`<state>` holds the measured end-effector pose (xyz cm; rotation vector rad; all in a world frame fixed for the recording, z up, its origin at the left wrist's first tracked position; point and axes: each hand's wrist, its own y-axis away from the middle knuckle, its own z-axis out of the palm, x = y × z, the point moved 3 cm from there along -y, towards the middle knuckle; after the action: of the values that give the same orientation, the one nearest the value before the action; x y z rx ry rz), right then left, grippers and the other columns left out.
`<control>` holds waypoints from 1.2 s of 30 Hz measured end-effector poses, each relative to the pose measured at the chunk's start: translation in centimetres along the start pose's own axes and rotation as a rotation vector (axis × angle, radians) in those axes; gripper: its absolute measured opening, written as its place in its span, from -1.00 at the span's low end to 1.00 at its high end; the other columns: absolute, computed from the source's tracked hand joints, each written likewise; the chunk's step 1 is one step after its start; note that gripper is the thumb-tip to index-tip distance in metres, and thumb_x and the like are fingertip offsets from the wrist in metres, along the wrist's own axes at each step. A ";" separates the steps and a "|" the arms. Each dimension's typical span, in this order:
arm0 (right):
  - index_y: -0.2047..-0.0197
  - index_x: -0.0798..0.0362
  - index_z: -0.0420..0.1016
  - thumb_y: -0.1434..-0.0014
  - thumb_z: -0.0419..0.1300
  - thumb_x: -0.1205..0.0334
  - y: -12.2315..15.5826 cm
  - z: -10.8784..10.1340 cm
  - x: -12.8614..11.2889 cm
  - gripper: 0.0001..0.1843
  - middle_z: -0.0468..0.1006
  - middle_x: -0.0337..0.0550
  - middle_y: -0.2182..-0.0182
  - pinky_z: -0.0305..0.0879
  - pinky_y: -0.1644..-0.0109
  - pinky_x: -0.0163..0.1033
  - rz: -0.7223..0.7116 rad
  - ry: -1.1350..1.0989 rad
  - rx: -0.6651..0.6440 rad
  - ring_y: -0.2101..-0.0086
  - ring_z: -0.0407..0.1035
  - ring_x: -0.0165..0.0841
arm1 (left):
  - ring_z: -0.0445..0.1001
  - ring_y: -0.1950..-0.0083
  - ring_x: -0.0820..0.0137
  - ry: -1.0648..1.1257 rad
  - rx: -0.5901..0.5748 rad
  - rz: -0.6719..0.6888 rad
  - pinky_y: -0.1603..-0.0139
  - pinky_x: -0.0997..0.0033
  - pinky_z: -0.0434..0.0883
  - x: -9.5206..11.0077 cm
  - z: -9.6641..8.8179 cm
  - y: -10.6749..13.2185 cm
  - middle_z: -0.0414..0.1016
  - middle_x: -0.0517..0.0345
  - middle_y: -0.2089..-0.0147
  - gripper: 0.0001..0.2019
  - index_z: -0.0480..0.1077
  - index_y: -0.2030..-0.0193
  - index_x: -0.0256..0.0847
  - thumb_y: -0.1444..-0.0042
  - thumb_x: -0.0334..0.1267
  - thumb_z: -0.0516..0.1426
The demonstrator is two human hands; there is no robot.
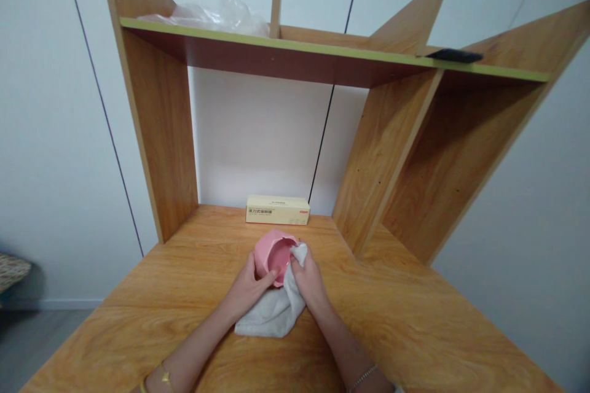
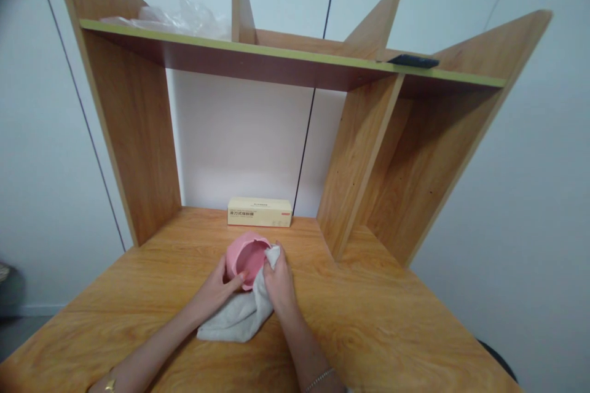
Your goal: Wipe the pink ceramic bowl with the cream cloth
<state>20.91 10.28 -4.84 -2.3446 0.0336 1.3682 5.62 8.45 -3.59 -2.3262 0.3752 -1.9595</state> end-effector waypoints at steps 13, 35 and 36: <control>-0.21 0.01 -0.02 -0.01 0.08 0.13 0.3 -2.6 -3.2 -0.31 0.53 -0.03 0.26 0.23 0.23 -0.17 -0.027 0.478 0.004 0.25 0.41 -0.14 | 0.38 0.16 0.28 -0.226 -0.009 0.121 0.10 0.33 0.28 0.8 -0.9 0.2 0.45 0.09 0.16 -0.61 0.30 0.10 -0.21 0.16 -0.28 0.13; -0.18 0.01 0.05 -0.03 0.07 0.20 0.5 -2.2 -2.9 -0.38 0.54 -0.05 0.33 0.24 0.27 -0.19 -0.042 0.474 0.048 0.30 0.42 -0.17 | 0.39 0.09 0.22 -0.149 0.012 0.045 0.08 0.28 0.30 0.0 -0.4 0.0 0.44 -0.02 0.08 -0.52 0.25 0.00 -0.27 0.12 -0.21 0.15; -0.20 0.00 0.01 -0.03 0.07 0.19 0.5 -2.5 -3.4 -0.36 0.54 -0.06 0.34 0.23 0.28 -0.20 -0.097 0.563 0.046 0.31 0.42 -0.17 | 0.40 0.10 0.22 -0.179 0.007 0.052 0.09 0.28 0.30 0.0 -0.4 0.0 0.44 -0.02 0.09 -0.53 0.25 0.01 -0.26 0.12 -0.22 0.15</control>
<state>21.12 8.20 -1.08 -2.5748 0.1123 0.6228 5.24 8.50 -3.54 -2.4365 0.4094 -1.7093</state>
